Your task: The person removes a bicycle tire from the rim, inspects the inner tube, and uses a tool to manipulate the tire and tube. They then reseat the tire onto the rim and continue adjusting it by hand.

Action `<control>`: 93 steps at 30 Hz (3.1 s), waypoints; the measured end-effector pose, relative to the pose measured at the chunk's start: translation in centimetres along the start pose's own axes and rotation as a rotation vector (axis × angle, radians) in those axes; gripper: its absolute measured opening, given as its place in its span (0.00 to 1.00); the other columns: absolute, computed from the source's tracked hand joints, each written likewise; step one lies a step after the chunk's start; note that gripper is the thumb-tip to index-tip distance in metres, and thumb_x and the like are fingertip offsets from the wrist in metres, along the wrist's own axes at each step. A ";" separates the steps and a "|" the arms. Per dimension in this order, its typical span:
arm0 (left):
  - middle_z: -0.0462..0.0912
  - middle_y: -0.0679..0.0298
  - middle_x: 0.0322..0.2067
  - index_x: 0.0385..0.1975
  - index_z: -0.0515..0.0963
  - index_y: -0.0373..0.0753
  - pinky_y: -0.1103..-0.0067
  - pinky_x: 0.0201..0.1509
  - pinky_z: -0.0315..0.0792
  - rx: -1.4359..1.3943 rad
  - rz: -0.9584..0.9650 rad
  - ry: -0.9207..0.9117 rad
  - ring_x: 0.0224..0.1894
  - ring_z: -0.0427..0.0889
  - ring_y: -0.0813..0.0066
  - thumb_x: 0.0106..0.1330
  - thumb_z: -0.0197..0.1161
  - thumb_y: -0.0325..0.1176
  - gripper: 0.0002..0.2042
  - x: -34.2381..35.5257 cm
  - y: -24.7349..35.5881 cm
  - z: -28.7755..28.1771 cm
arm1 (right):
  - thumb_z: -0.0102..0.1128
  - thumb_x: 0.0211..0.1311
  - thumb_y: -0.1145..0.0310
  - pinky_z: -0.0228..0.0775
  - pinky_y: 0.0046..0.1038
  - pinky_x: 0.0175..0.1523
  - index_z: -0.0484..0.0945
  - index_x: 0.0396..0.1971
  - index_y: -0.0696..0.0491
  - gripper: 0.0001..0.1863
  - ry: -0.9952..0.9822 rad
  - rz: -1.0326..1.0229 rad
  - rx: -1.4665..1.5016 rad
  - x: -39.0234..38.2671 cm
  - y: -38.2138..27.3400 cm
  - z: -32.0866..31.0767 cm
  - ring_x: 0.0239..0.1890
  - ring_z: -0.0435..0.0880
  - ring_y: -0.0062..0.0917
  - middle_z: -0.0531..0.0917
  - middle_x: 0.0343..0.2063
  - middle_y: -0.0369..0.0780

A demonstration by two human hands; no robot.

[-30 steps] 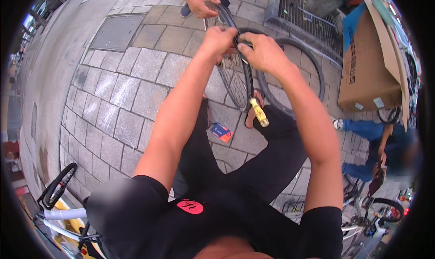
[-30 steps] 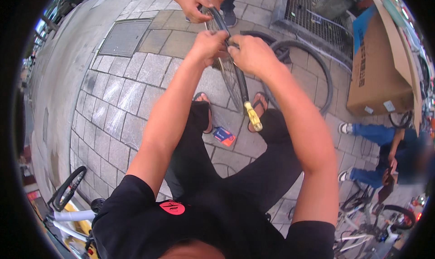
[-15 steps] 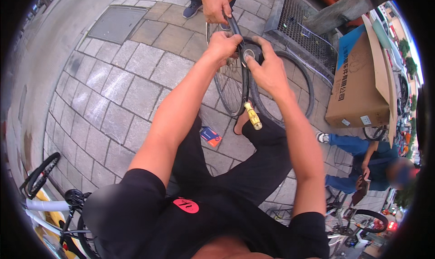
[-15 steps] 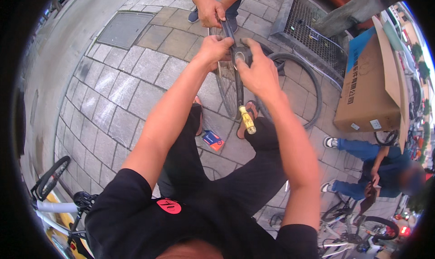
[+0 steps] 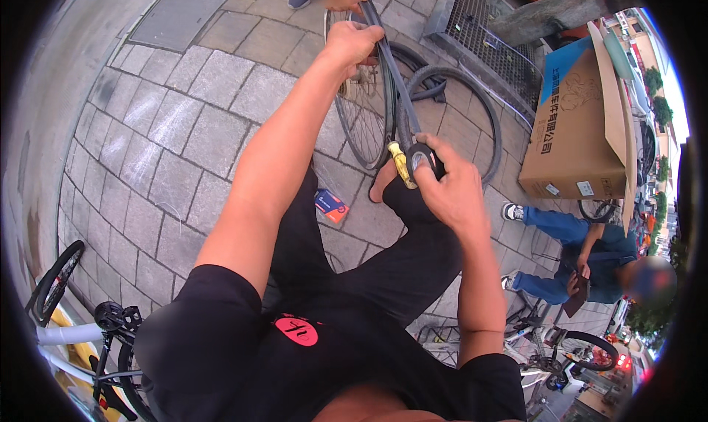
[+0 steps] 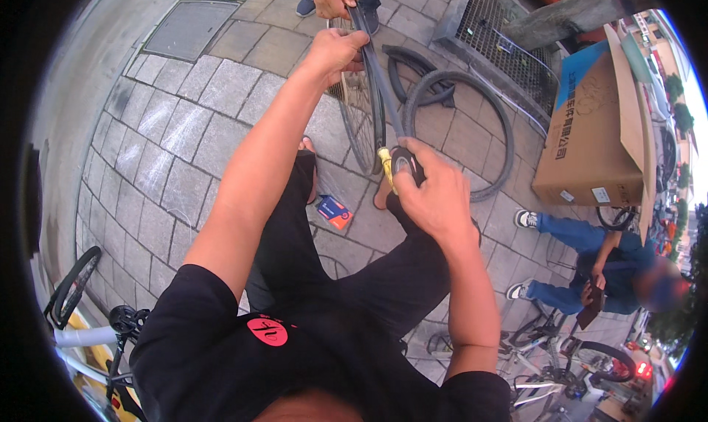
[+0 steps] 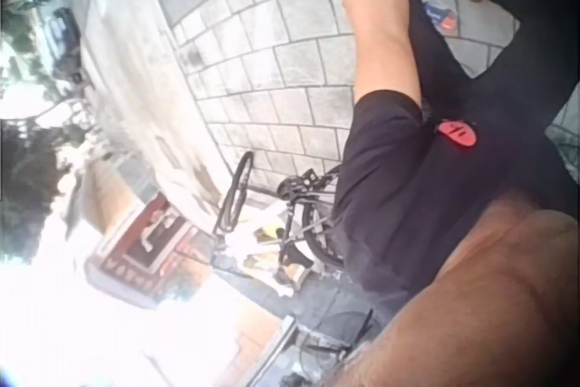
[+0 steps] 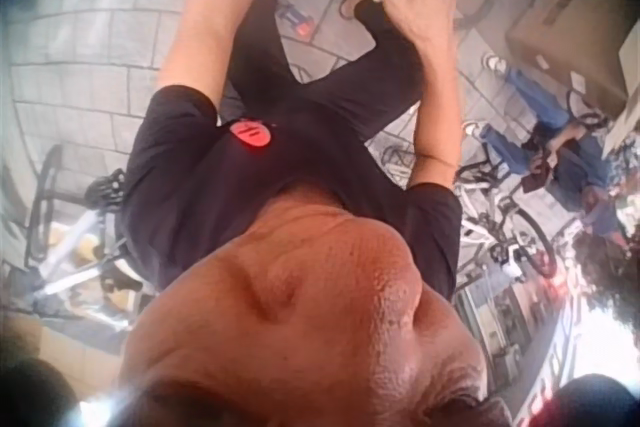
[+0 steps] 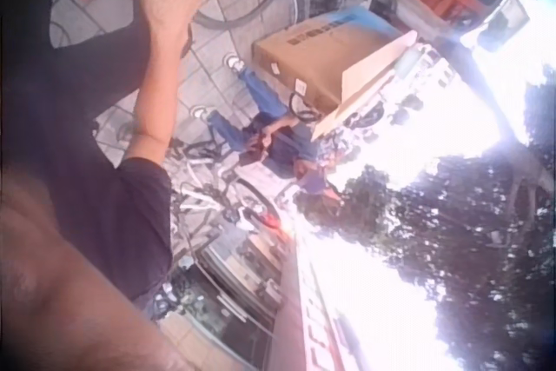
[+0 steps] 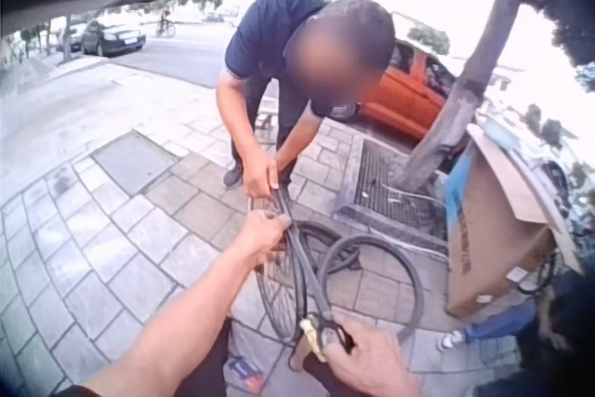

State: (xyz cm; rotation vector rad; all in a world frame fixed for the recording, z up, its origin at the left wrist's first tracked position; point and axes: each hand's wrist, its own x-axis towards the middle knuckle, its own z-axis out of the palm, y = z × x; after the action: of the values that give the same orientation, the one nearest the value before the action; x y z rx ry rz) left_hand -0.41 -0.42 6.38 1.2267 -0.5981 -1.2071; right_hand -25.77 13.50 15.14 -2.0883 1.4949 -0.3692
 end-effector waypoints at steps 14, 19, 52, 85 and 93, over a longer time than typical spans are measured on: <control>0.86 0.62 0.32 0.39 0.78 0.31 0.70 0.35 0.84 0.004 -0.018 -0.050 0.32 0.88 0.71 0.68 0.66 0.30 0.09 0.6 -0.1 0.3 | 0.58 0.67 0.56 0.73 0.42 0.64 0.85 0.56 0.52 0.23 -0.393 0.086 -0.267 5.7 -0.2 1.1 0.56 0.84 0.52 0.87 0.48 0.55; 0.87 0.61 0.32 0.38 0.79 0.30 0.69 0.35 0.83 0.024 -0.017 -0.044 0.33 0.88 0.70 0.68 0.67 0.31 0.09 0.8 0.0 0.3 | 0.57 0.67 0.56 0.71 0.41 0.67 0.85 0.57 0.50 0.23 -0.431 0.109 -0.329 6.2 -0.7 1.1 0.60 0.83 0.49 0.86 0.52 0.54; 0.86 0.62 0.34 0.43 0.79 0.29 0.70 0.38 0.85 0.020 -0.040 -0.006 0.32 0.86 0.71 0.67 0.67 0.31 0.12 0.8 0.4 -0.5 | 0.55 0.64 0.58 0.72 0.43 0.66 0.84 0.58 0.49 0.24 -0.494 0.160 -0.388 8.6 -2.7 2.5 0.59 0.83 0.48 0.85 0.54 0.53; 0.84 0.58 0.44 0.76 0.48 0.34 0.72 0.37 0.82 0.364 0.031 -0.260 0.40 0.86 0.70 0.60 0.68 0.21 0.45 -6.5 -5.9 -0.5 | 0.60 0.68 0.51 0.79 0.35 0.51 0.84 0.55 0.58 0.27 0.130 0.123 0.347 3.1 7.5 8.4 0.32 0.89 0.28 0.89 0.35 0.47; 0.84 0.58 0.44 0.76 0.48 0.34 0.70 0.35 0.84 0.358 0.045 -0.265 0.41 0.85 0.69 0.61 0.67 0.22 0.44 -6.7 -6.1 -0.6 | 0.58 0.68 0.54 0.75 0.45 0.49 0.82 0.42 0.62 0.22 -0.020 0.143 0.547 1.2 3.6 7.0 0.38 0.87 0.47 0.86 0.33 0.54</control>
State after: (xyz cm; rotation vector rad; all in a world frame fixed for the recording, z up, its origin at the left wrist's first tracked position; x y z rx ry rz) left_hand -4.24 6.69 2.22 1.3480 -1.0688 -1.2693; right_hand -24.61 13.41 7.20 -1.5429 1.3340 -0.6207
